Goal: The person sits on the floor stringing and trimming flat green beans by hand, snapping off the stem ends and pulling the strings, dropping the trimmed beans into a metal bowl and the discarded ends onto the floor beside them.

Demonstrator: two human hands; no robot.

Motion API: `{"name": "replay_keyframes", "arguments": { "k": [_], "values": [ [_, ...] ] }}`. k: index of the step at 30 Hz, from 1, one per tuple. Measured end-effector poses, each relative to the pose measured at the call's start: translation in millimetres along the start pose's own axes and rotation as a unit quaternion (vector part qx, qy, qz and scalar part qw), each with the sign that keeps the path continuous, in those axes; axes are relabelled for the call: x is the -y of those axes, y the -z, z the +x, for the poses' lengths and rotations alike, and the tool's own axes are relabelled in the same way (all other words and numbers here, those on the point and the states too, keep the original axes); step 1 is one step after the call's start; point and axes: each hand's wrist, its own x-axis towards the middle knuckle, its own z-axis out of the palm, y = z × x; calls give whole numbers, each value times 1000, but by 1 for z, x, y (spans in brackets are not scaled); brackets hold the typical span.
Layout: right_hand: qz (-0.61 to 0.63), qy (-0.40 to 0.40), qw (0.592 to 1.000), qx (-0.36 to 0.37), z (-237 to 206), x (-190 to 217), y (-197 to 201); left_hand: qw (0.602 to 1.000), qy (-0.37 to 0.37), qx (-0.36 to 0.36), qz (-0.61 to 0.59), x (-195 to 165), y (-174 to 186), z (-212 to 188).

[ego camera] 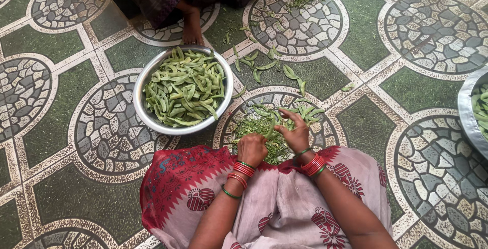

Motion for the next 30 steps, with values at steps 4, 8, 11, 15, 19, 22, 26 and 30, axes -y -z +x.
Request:
{"name": "replay_keyframes", "arguments": {
  "k": [4, 8, 11, 15, 19, 22, 26, 30],
  "values": [
    [-266, 153, 942, 138, -6, 17, -6, 995, -65, -30, 75, 6, -1, -1],
    [-255, 188, 937, 147, -17, 22, -15, 994, -69, -49, 65, 7, 1, -4],
    [-201, 132, 963, 126, -22, 20, -16, 996, -26, -85, -1, 2, 5, -6],
    [94, -66, 990, 83, -25, 11, -21, 974, 32, -168, -150, -4, 8, -7],
    [393, -292, 872, 23, -12, -6, -21, 963, 102, -153, -198, 4, 10, -6],
    [456, -287, 842, -24, 24, -27, 17, 976, 131, -105, -140, 19, 13, 0],
    [450, -325, 821, -134, 54, -50, 81, 984, 80, -100, 125, 40, 24, 7],
    [424, -286, 849, -132, 59, -59, 103, 964, 118, -125, 201, 47, 34, 13]
  ]
}}
